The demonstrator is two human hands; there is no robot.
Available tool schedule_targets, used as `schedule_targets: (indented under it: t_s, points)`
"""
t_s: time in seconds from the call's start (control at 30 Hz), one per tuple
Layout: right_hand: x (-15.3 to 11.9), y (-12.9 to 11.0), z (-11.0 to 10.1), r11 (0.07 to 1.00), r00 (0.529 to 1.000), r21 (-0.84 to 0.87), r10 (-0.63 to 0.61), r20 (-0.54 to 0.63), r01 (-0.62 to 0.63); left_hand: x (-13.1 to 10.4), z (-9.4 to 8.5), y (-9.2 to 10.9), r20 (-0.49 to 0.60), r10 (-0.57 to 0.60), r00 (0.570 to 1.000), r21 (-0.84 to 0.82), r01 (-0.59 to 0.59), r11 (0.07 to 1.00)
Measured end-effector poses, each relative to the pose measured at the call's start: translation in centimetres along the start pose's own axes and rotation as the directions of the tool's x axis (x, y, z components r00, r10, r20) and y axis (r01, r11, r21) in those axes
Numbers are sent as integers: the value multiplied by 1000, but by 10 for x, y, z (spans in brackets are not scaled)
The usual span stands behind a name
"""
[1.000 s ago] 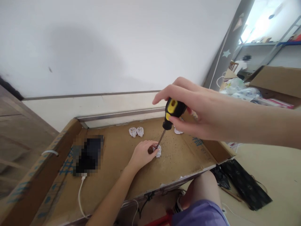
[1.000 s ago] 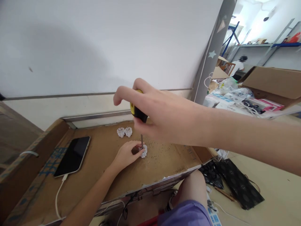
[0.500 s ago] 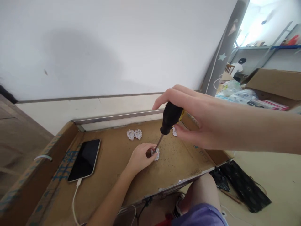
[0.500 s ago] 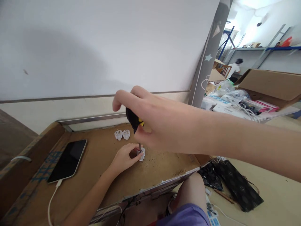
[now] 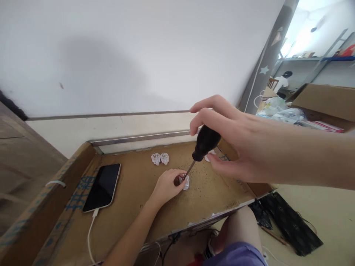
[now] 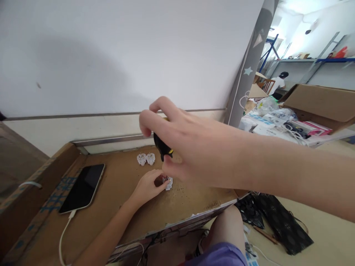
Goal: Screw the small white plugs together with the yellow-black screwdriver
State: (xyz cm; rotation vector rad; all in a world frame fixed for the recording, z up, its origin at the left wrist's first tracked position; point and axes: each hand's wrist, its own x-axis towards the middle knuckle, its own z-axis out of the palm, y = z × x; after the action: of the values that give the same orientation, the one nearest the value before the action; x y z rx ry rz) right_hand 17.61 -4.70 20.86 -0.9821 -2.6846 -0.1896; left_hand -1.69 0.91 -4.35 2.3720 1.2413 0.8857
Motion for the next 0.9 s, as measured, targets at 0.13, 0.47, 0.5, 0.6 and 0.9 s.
schedule_targets:
  t_s: [0.13,0.47,0.5,0.6,0.9]
  points:
    - [-1,2,1,997,1000,69,16,25,-18,-1,1,-1,6,-5,1000,-8,5,1000]
    - [-2,2,-14,985,986,143,115,-117,-98,-1,0,0,-45,-17,999,-3,16,1000]
    - [-3,1,-15,985,986,145,114,-120,-97,-1,-1,-1,-68,-9,998,-7,8,1000]
    - [-4,-1,-15,983,987,160,107,-124,-86,0,0,-3,-115,-3,993,-21,0,1000]
    - [-14,-1,-17,993,965,75,104,-239,-89,-1,1,-5,-215,-80,973,-57,69,996]
